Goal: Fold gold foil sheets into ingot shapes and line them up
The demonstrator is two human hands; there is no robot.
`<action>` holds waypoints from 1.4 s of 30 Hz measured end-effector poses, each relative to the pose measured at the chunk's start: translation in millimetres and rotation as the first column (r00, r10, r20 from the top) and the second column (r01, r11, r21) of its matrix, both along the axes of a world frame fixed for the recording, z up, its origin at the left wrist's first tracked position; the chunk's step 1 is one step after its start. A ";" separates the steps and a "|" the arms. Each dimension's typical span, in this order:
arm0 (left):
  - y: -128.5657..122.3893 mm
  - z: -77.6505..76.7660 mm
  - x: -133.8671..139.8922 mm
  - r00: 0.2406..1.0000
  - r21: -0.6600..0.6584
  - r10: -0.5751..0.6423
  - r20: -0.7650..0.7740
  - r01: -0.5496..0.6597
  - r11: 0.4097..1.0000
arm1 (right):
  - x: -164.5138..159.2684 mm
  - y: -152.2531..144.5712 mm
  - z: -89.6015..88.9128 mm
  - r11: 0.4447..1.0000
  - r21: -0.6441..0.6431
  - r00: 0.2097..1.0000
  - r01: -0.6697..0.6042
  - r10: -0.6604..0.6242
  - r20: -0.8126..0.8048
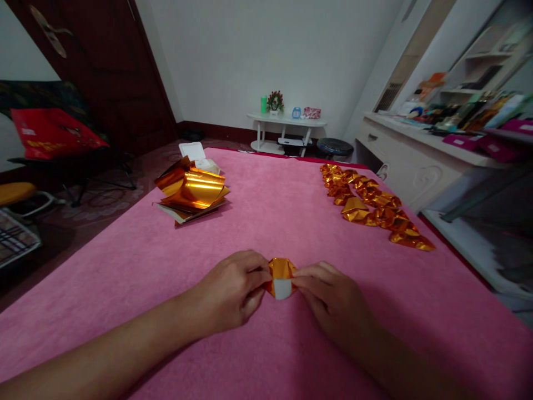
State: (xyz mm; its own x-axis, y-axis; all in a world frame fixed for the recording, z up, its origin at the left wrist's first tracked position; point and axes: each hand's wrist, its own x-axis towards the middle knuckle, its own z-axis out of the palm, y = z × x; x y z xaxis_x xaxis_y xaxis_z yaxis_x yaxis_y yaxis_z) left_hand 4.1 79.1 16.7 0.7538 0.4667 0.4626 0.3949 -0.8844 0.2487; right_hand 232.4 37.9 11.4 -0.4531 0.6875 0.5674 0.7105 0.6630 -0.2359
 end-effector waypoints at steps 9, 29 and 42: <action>10.7 -4.2 2.9 0.984 -0.165 0.112 0.141 -0.088 0.982 | -3.8 4.1 5.2 0.981 -0.173 0.981 0.091 -0.118 -0.154; 14.9 2.9 10.2 0.917 -0.270 0.393 0.067 -0.362 0.892 | -9.0 19.4 8.9 0.933 -0.249 0.944 0.260 -0.299 -0.137; 14.6 2.0 4.4 0.912 -0.188 0.410 0.008 -0.401 0.896 | -9.5 25.1 8.5 0.899 -0.235 0.921 0.368 -0.387 -0.038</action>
State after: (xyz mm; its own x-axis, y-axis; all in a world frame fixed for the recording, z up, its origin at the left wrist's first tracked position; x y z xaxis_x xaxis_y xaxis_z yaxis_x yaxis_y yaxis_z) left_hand 8.5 93.7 18.7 0.4612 0.8054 0.3723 0.6943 -0.5888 0.4138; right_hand 222.9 63.1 19.9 -0.0930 0.9088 0.4068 0.8692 0.2734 -0.4120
